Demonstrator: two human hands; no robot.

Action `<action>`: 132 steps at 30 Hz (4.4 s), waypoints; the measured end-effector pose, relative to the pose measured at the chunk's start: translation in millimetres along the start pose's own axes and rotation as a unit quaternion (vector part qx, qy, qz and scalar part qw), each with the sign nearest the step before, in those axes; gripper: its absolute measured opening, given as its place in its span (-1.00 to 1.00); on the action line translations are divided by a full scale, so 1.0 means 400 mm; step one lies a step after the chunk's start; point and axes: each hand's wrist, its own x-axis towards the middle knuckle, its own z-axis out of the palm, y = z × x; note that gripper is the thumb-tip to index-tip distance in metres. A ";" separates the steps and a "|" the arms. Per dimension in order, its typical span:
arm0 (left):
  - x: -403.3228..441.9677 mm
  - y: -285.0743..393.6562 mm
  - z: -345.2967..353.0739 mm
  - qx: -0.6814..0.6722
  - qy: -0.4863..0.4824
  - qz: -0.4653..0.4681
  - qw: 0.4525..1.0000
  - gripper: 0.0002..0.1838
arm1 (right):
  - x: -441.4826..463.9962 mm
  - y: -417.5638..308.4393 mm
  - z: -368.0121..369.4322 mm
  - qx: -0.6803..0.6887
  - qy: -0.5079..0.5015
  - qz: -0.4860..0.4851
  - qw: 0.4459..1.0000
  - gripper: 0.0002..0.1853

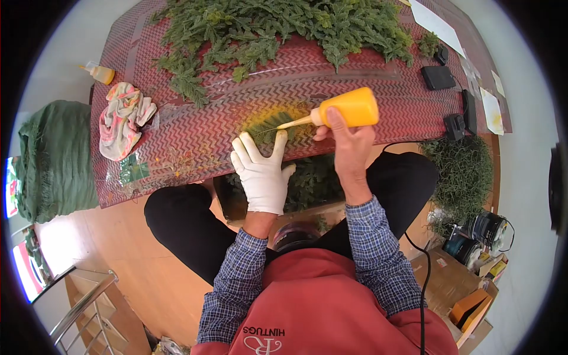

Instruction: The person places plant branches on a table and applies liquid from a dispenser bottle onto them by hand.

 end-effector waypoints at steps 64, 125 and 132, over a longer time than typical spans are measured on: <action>0.238 -0.257 -0.126 -0.225 -0.243 0.042 0.943 -0.73 | 0.216 -0.065 -0.123 0.354 -0.004 0.168 0.920 -0.72; 0.035 -0.030 0.001 -0.014 0.002 -0.029 0.999 -0.26 | 0.084 -0.029 -0.043 0.003 0.015 -0.006 1.000 -0.80; 0.035 -0.030 -0.004 -0.019 0.011 -0.028 0.999 -0.27 | 0.033 0.012 0.036 0.024 -0.026 0.046 0.998 -0.82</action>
